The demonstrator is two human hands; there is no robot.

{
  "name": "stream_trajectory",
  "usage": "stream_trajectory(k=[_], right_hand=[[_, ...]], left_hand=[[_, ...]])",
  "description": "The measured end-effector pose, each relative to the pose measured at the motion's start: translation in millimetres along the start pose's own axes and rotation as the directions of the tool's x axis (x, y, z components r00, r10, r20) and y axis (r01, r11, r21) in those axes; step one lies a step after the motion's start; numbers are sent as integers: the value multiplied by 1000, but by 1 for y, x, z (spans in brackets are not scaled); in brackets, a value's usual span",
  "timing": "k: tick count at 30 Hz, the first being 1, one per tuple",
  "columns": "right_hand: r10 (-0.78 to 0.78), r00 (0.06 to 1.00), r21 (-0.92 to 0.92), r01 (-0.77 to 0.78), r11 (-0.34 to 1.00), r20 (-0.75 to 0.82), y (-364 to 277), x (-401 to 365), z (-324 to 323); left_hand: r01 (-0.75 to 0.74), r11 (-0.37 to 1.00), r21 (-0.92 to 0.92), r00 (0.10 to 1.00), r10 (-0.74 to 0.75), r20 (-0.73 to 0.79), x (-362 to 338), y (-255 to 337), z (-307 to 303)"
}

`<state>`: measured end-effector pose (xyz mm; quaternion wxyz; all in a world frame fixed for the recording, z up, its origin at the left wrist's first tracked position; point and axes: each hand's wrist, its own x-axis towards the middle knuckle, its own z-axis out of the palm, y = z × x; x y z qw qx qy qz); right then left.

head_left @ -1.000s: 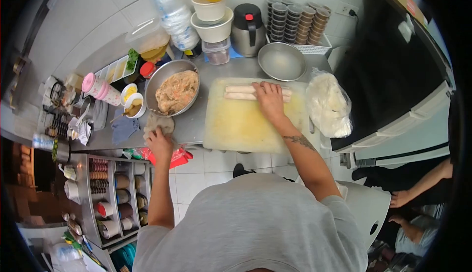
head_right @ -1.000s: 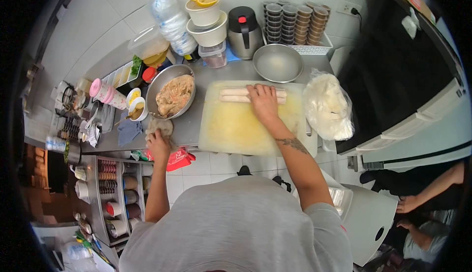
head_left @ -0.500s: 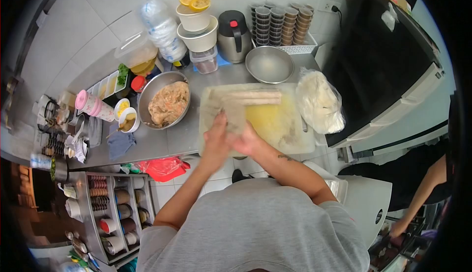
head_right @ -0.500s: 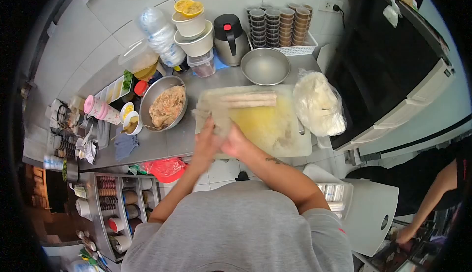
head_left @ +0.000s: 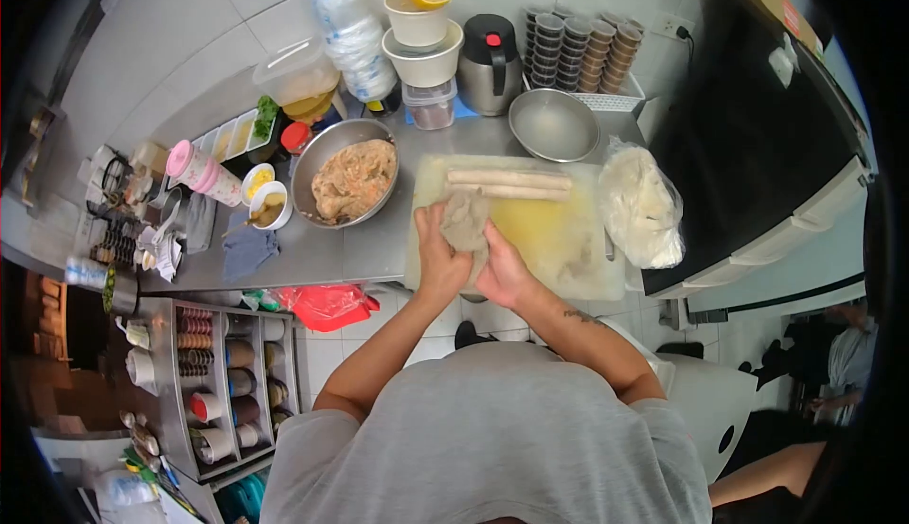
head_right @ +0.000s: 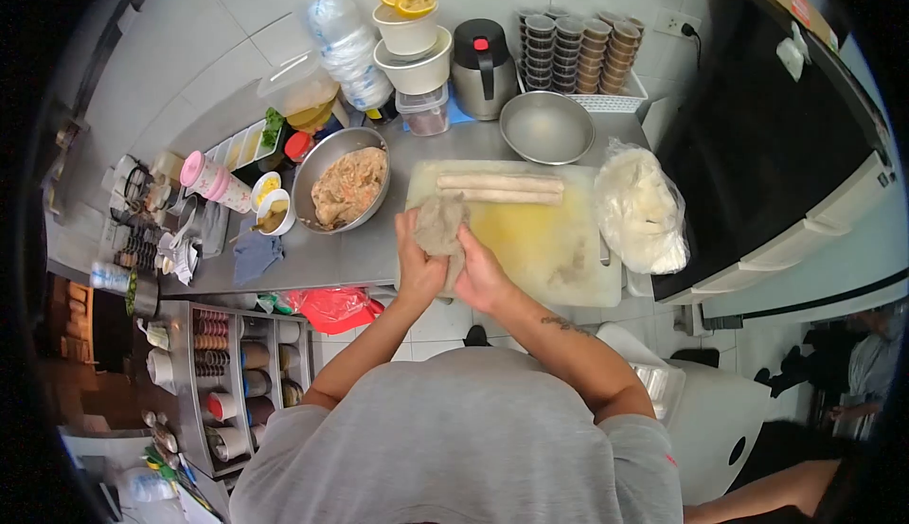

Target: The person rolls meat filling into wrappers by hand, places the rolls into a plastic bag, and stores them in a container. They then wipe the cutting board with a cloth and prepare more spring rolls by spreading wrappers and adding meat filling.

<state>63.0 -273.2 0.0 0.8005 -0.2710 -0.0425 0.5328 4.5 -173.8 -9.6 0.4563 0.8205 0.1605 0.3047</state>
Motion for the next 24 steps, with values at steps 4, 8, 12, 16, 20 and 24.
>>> stream_trajectory(k=[4, 8, 12, 16, 20, 24], right_hand=[[70, 997, -417, -47, 908, 40, 5, 0, -16], [150, 988, -932, -30, 362, 27, 0, 7, -14], [-268, 866, -907, 406, -114, 422, -10, 1, -5], [-634, 729, -966, 181, -185, 258, -30, -28, -54], [-893, 392, -766, -497, -407, 220, -78, -78, -112], [-957, 267, -856, -464, -229, 112, -91, -97, -155]], left_hand=[[-70, 994, 84, 990, 59, 127, -19, -22, -27], [-39, 946, 323, 926, -87, 368, -45, -39, -66], [-117, 703, 701, 965, -86, 248, -20, -29, -105], [-200, 518, 832, 972, -5, 236, -22, -11, -121], [-27, 725, 688, 959, -175, 222, -19, -67, -99], [-75, 638, 767, 970, -132, 204, 10, -125, -73]])
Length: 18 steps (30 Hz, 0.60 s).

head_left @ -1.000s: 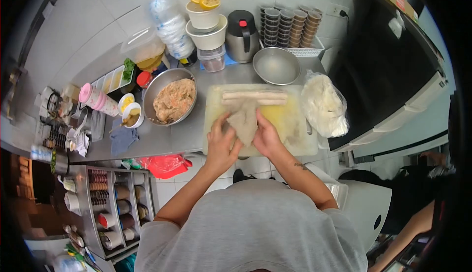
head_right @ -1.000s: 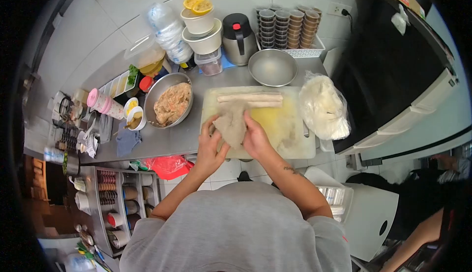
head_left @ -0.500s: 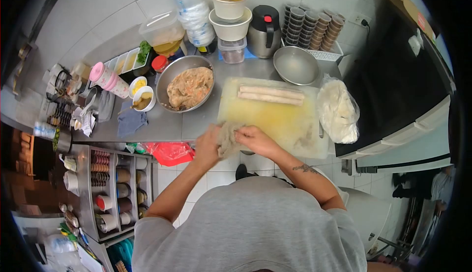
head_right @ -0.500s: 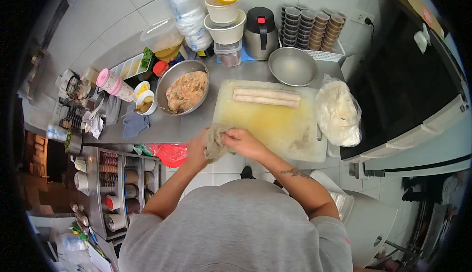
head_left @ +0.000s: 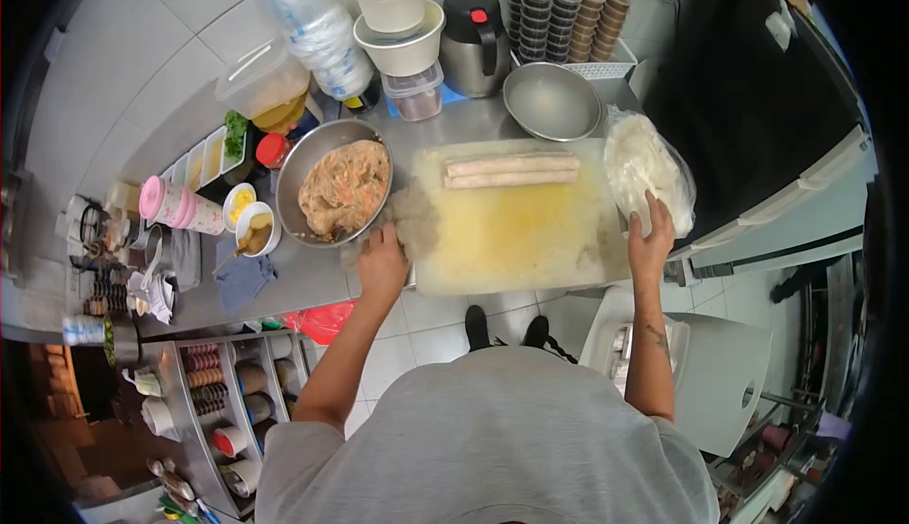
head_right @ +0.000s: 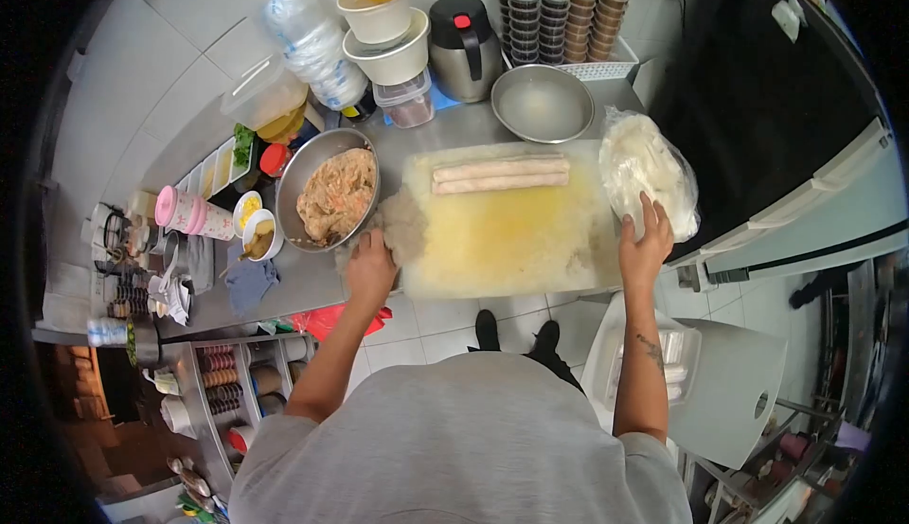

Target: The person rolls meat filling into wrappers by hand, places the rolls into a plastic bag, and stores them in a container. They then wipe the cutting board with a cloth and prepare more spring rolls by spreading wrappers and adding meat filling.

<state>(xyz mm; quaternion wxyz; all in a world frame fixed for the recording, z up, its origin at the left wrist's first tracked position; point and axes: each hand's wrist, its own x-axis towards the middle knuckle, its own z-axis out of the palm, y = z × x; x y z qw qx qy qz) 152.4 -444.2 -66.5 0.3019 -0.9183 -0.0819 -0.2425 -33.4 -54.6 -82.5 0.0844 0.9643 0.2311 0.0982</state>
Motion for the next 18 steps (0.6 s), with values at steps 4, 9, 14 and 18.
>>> stream_trajectory(k=[4, 9, 14, 18], right_hand=[[-56, 994, 16, 58, 998, -97, -42, -20, -19], [277, 930, 281, -206, 937, -242, 3, -49, -13], [606, 779, 559, -433, 707, -163, 77, -78, -27], [657, 754, 652, -489, 580, -19, 100, -138, -46]], left_hand=[[-113, 993, 30, 988, 115, -106, 0, 1, 6], [-135, 966, -220, 990, 123, -70, -26, -3, -24], [-269, 935, -232, 950, 217, -226, -74, 26, -49], [-393, 836, -383, 892, 448, 62, -108, 62, -25]])
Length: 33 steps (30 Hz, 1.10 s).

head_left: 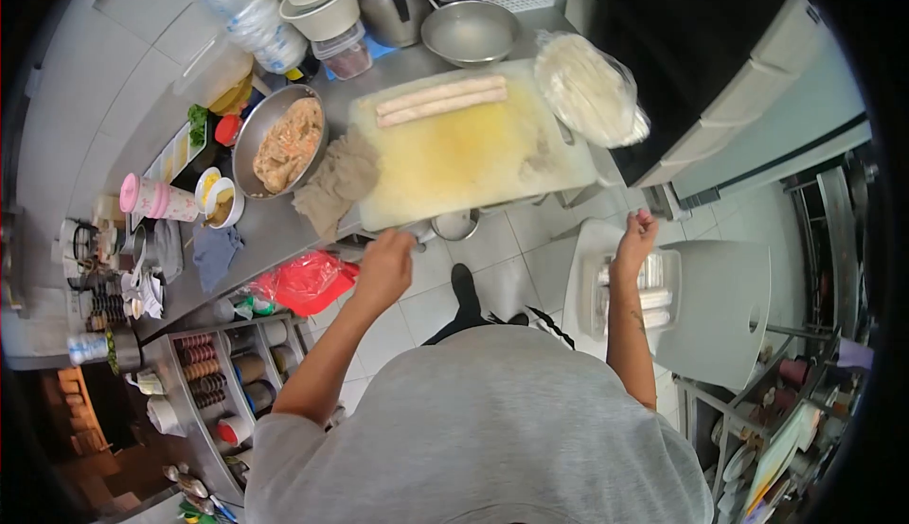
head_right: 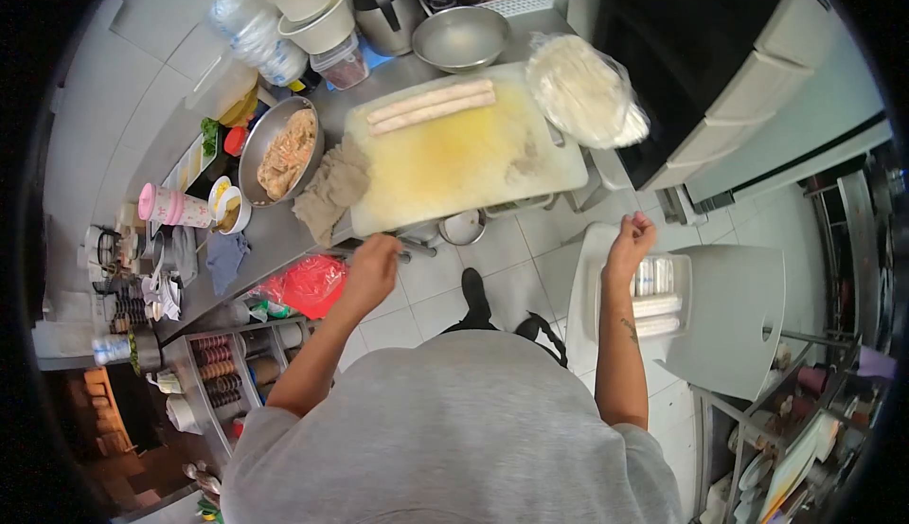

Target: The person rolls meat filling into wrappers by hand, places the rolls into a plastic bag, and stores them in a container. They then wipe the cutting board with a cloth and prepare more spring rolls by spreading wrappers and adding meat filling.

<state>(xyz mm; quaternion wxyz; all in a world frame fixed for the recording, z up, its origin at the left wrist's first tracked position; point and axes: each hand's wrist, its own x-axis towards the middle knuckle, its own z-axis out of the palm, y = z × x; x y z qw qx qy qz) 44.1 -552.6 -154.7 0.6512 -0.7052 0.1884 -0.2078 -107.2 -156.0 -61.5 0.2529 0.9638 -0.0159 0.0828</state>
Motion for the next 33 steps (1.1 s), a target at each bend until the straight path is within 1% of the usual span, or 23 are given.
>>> stream_trajectory(k=[1, 2, 4, 5, 8, 9, 10, 11, 13, 14, 15, 16, 18, 20, 21, 22, 24, 27, 29, 30, 31, 32, 33], right_hand=[[38, 999, -35, -38, 999, 18, 12, -9, -10], [113, 992, -19, -112, 994, 54, 15, -19, -21], [248, 960, 10, -252, 968, 127, 19, -37, -39], [256, 958, -3, -257, 966, 131, 22, -41, -49], [271, 953, -48, -267, 962, 135, 30, -48, -83], [268, 953, -71, -260, 963, 139, 28, -50, -94], [262, 954, -95, -251, 963, 142, 28, -52, -106], [248, 960, -160, -226, 961, 133, 27, -54, -115], [244, 963, -213, -215, 953, 118, 26, -64, -125], [243, 963, -243, -210, 947, 116, 25, -70, -129], [302, 945, -273, -260, 926, 127, 23, -77, -131], [306, 935, -269, -253, 929, 177, 28, -85, -131], [354, 896, -313, -267, 911, 268, 37, -98, -124], [348, 857, -387, -195, 901, 380, 41, -109, -106], [328, 847, -462, -112, 880, 419, 40, -114, -94], [342, 799, -494, -65, 867, 495, 39, -117, -82], [279, 762, -446, 14, 895, 585, 32, -126, -57], [313, 654, -437, 29, 899, 688, 14, -133, -22], [288, 609, -405, 61, 912, 740, 11, -136, -3], [273, 583, -387, 78, 919, 765, 9, -136, 6], [297, 546, -401, 78, 913, 783, 5, -136, 15], [300, 506, -380, 59, 923, 809, 2, -137, 24], [301, 465, -359, 40, 932, 832, 0, -137, 34]], left_hand=[[-26, 999, 25, 997, 24, 76, -2, -6, 24], [-55, 997, 47, 988, 47, 149, -3, -16, 48], [51, 994, 100, 984, -67, 165, 6, -51, 92], [102, 987, 128, 977, -123, 173, 12, -68, 110], [211, 917, 339, 954, -269, 134, 34, -106, 144], [220, 867, 448, 918, -340, 207, 42, -120, 153], [276, 886, 374, 932, -342, 123, 46, -124, 156], [321, 902, 290, 937, -347, 40, 49, -127, 159], [384, 918, 101, 921, -373, -112, 57, -130, 168], [396, 918, 28, 906, -386, -171, 62, -134, 172], [397, 917, -24, 896, -393, -206, 69, -136, 175], [396, 917, -52, 889, -397, -229, 73, -140, 177], [380, 924, -46, 895, -380, -233, 81, -147, 180], [340, 940, -31, 914, -338, -226, 85, -155, 176], [313, 949, -24, 926, -311, -216, 85, -159, 174], [280, 960, -22, 939, -279, -202, 83, -164, 170], [216, 976, -19, 961, -216, -176, 79, -175, 160], [115, 993, -18, 980, -116, -160, 71, -182, 150], [44, 999, -26, 982, -48, -180, 64, -179, 149], [35, 999, -27, 982, -39, -187, 60, -174, 151], [58, 998, -17, 982, -60, -180, 56, -166, 150], [95, 995, -5, 981, -95, -168, 52, -158, 151], [164, 986, 4, 979, -162, -127, 52, -147, 144]])
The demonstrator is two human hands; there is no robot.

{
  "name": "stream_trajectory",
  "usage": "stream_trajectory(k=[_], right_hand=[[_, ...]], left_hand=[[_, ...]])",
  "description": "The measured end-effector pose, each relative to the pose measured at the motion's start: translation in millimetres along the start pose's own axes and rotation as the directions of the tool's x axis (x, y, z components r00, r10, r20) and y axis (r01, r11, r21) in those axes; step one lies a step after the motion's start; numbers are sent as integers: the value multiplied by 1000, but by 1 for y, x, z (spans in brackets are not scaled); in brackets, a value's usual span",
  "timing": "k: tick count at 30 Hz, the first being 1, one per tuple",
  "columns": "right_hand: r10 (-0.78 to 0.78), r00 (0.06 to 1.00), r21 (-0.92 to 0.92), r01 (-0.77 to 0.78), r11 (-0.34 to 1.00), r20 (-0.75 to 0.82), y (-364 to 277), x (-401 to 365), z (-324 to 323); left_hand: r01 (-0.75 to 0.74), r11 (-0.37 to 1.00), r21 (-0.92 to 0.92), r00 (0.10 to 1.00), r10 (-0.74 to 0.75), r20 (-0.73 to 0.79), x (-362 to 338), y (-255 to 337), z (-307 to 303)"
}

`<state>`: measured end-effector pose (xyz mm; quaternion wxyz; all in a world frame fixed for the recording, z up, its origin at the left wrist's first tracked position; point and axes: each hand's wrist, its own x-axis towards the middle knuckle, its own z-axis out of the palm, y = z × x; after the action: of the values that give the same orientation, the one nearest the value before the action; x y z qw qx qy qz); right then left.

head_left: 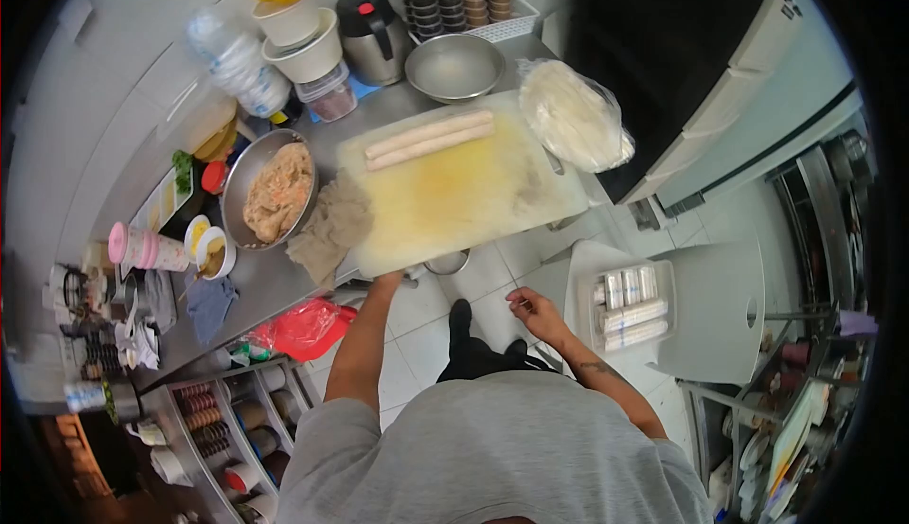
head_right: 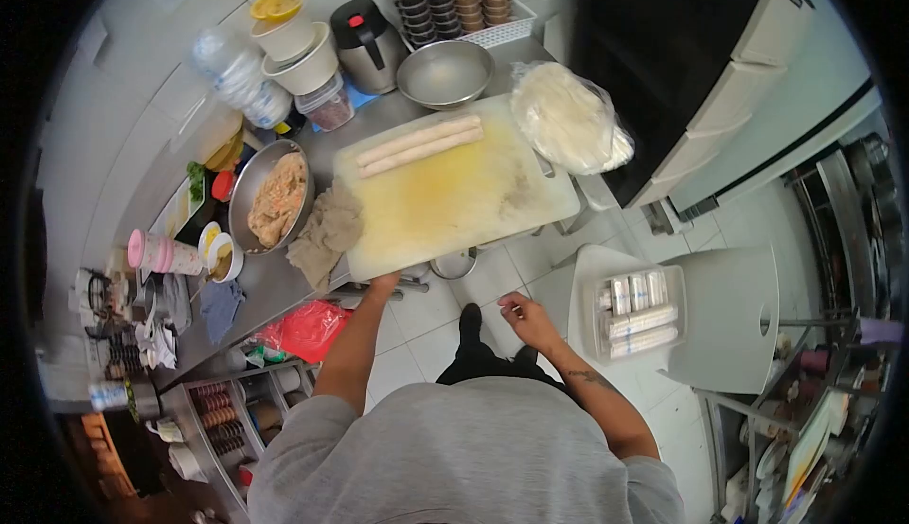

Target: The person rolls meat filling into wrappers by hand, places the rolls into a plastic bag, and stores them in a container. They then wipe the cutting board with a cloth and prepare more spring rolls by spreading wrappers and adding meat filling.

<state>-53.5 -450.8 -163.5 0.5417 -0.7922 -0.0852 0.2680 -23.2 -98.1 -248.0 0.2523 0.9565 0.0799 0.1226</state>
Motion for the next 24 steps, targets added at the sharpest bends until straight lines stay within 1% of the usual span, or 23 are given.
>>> stream_trajectory(k=[2, 3, 4, 5, 6, 8, 9, 10, 11, 12, 14, 15, 16, 18, 21, 22, 24], right_hand=[[-9, 993, 52, 3, 999, 121, -8, 17, 11], [-2, 979, 89, -16, 996, 203, -11, 28, 18], [3, 959, 124, -40, 991, 285, -14, 40, 27], [7, 930, 155, -69, 986, 366, -18, 51, 36], [56, 902, 160, -137, 978, 428, -23, 63, 45], [155, 820, 147, -278, 949, 550, -32, 83, 64], [164, 816, 168, -303, 938, 554, -35, 91, 74], [173, 812, 189, -327, 926, 557, -35, 100, 85], [183, 808, 210, -352, 912, 560, -33, 107, 91], [169, 826, 191, -315, 930, 538, -29, 115, 95], [130, 858, 158, -237, 958, 496, -20, 133, 105], [125, 858, 133, -219, 967, 498, -9, 144, 107], [120, 859, 109, -200, 974, 498, 7, 156, 106], [58, 939, 67, -86, 994, 338, 9, 149, 107], [-177, 947, 47, 170, 984, 267, -23, 115, 88], [-196, 941, 40, 193, 980, 274, -31, 106, 80], [-235, 928, 29, 237, 971, 289, -43, 88, 58]], left_hand=[[131, 990, 46, 987, -135, 85, -1, 23, -13], [49, 990, 130, 999, -49, -1, -1, 14, -2], [-26, 975, 220, 996, 43, -76, -1, -5, 22], [-33, 972, 233, 993, 58, -102, -4, -5, 26], [-40, 968, 247, 989, 73, -127, -7, -5, 30], [75, 991, 107, 994, -65, -92, -18, 35, 12], [121, 991, -55, 989, -125, -79, -23, 44, 8], [163, 963, -216, 982, -180, -60, -26, 52, 5], [202, 907, -370, 973, -230, -33, -31, 61, 1], [213, 858, -467, 969, -246, -10, -39, 86, -20], [103, 905, -412, 988, -141, -63, -56, 108, -35], [46, 924, -379, 993, -84, -84, -63, 117, -45], [-47, 948, -316, 986, -8, -169, -66, 134, -64], [-223, 960, -170, 936, 162, -314, -70, 172, -106], [-51, 944, -326, 996, 25, -85, -71, 171, -147], [-62, 962, -267, 997, 45, -68, -65, 169, -168], [-76, 979, -190, 993, 57, -104, -46, 160, -204]])
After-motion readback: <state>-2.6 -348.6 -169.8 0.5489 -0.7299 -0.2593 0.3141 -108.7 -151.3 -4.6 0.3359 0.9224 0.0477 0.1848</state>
